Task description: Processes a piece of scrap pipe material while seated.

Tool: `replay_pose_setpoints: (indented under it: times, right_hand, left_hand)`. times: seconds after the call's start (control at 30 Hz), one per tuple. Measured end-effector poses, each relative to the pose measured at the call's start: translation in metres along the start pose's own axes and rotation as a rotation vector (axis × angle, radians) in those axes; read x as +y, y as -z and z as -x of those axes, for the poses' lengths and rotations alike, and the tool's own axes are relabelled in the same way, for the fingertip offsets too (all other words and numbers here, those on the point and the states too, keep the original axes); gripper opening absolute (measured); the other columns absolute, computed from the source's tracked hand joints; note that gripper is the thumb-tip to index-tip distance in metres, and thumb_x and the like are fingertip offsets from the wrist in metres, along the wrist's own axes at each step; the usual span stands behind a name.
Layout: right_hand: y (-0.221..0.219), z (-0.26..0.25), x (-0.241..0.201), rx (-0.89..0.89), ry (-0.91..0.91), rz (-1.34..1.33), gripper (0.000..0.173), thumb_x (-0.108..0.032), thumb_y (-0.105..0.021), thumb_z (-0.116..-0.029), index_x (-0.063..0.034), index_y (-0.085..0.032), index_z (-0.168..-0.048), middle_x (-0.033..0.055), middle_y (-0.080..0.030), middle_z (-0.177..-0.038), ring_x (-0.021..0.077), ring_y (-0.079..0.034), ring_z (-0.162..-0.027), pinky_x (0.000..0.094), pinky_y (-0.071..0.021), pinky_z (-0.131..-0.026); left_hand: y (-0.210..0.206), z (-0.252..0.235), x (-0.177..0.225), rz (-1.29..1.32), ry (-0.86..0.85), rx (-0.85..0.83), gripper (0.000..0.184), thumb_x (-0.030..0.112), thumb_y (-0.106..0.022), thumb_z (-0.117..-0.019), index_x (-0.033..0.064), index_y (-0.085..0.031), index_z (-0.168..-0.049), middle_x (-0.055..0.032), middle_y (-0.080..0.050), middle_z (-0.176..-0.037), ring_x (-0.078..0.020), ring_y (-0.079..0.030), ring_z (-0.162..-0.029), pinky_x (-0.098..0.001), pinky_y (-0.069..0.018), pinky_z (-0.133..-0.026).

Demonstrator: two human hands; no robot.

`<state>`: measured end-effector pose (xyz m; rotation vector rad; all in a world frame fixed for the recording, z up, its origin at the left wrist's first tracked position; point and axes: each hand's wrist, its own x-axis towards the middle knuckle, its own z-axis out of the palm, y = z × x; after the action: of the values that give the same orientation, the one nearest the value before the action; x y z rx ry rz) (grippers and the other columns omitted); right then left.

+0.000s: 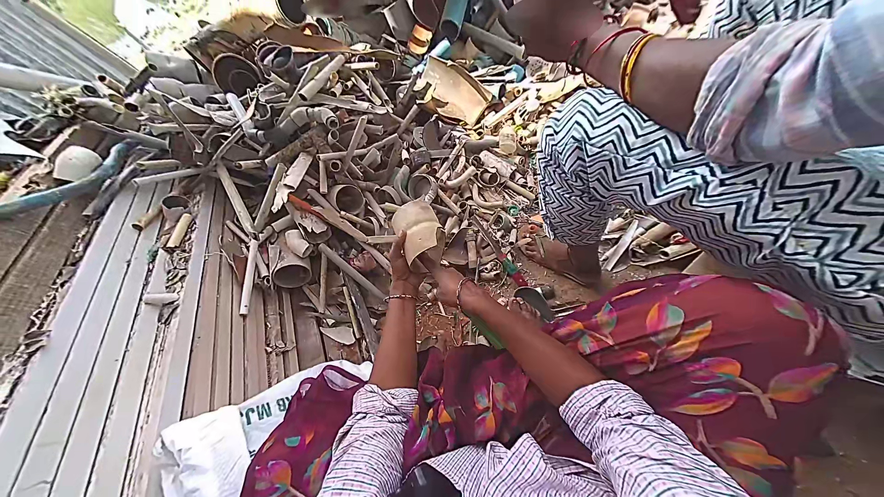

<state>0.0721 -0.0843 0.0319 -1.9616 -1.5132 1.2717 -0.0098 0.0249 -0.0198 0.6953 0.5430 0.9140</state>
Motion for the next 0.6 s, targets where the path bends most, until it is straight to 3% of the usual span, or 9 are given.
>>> replay_pose_setpoints:
  times: [0.07, 0.17, 0.23, 0.3, 0.43, 0.53, 0.6]
  right_hand:
    - [-0.001, 0.001, 0.000, -0.010, 0.085, -0.087, 0.070, 0.002, -0.052, -0.1007, -0.0062, -0.020, -0.163, 0.0303, -0.061, -0.123, 0.0396, -0.063, -0.107, 0.0512, -0.0486, -0.095]
    - [-0.001, -0.003, 0.007, 0.051, -0.033, 0.064, 0.085, -0.001, -0.058, -0.0985, -0.0190, -0.010, -0.167, 0.0314, -0.062, -0.127, 0.0467, -0.062, -0.118, 0.0591, -0.0471, -0.100]
    - [0.000, -0.005, 0.011, 0.116, -0.119, 0.126, 0.086, 0.001, -0.057, -0.0984, -0.0206, -0.010, -0.167, 0.0329, -0.061, -0.130, 0.0506, -0.059, -0.122, 0.0628, -0.0455, -0.101]
    - [0.001, -0.002, 0.006, 0.052, -0.128, 0.148, 0.084, 0.001, -0.054, -0.1003, -0.0202, -0.007, -0.167, 0.0319, -0.059, -0.134, 0.0486, -0.058, -0.125, 0.0600, -0.0449, -0.103]
    - [-0.004, -0.008, 0.008, -0.062, 0.061, -0.042, 0.076, -0.004, -0.047, -0.1054, -0.0201, -0.005, -0.167, 0.0261, -0.062, -0.119, 0.0340, -0.064, -0.095, 0.0476, -0.0509, -0.087]
    - [-0.006, -0.023, 0.027, 0.113, -0.064, 0.037, 0.091, 0.001, -0.058, -0.0977, -0.0260, -0.005, -0.167, 0.0323, -0.064, -0.122, 0.0496, -0.064, -0.112, 0.0627, -0.0492, -0.096]
    - [-0.004, -0.022, 0.032, 0.235, -0.125, 0.097, 0.091, 0.001, -0.059, -0.0981, -0.0285, -0.006, -0.167, 0.0323, -0.066, -0.119, 0.0521, -0.064, -0.111, 0.0647, -0.0491, -0.093]
  left_hand:
    - [-0.007, 0.002, 0.002, -0.003, -0.027, 0.033, 0.024, 0.034, -0.047, -0.1016, 0.0157, -0.059, -0.113, -0.0019, -0.071, -0.097, -0.0115, -0.071, -0.088, -0.0331, -0.0612, -0.075]
    - [-0.007, -0.002, 0.009, -0.047, -0.049, 0.062, 0.029, 0.034, -0.037, -0.1061, 0.0141, -0.053, -0.121, -0.0041, -0.066, -0.103, -0.0143, -0.067, -0.093, -0.0357, -0.0587, -0.081]
    - [-0.008, -0.003, 0.011, -0.076, -0.045, 0.066, 0.028, 0.031, -0.036, -0.1059, 0.0143, -0.054, -0.118, -0.0042, -0.068, -0.101, -0.0149, -0.069, -0.090, -0.0359, -0.0597, -0.079]
    - [-0.009, -0.003, 0.008, -0.122, -0.041, 0.091, 0.026, 0.029, -0.038, -0.1058, 0.0138, -0.055, -0.118, -0.0036, -0.068, -0.099, -0.0138, -0.069, -0.088, -0.0347, -0.0596, -0.077]
    - [-0.006, -0.004, 0.008, -0.171, -0.083, 0.125, 0.027, 0.030, -0.040, -0.1071, 0.0131, -0.054, -0.122, -0.0029, -0.067, -0.102, -0.0116, -0.068, -0.091, -0.0329, -0.0589, -0.080]
    - [-0.006, -0.003, 0.013, -0.157, -0.064, 0.115, 0.026, 0.030, -0.041, -0.1078, 0.0132, -0.053, -0.123, -0.0041, -0.067, -0.104, -0.0133, -0.068, -0.092, -0.0343, -0.0595, -0.082]
    - [-0.010, -0.004, 0.011, -0.172, -0.029, 0.131, 0.026, 0.029, -0.042, -0.1080, 0.0124, -0.054, -0.124, -0.0050, -0.067, -0.103, -0.0145, -0.068, -0.091, -0.0352, -0.0590, -0.080]
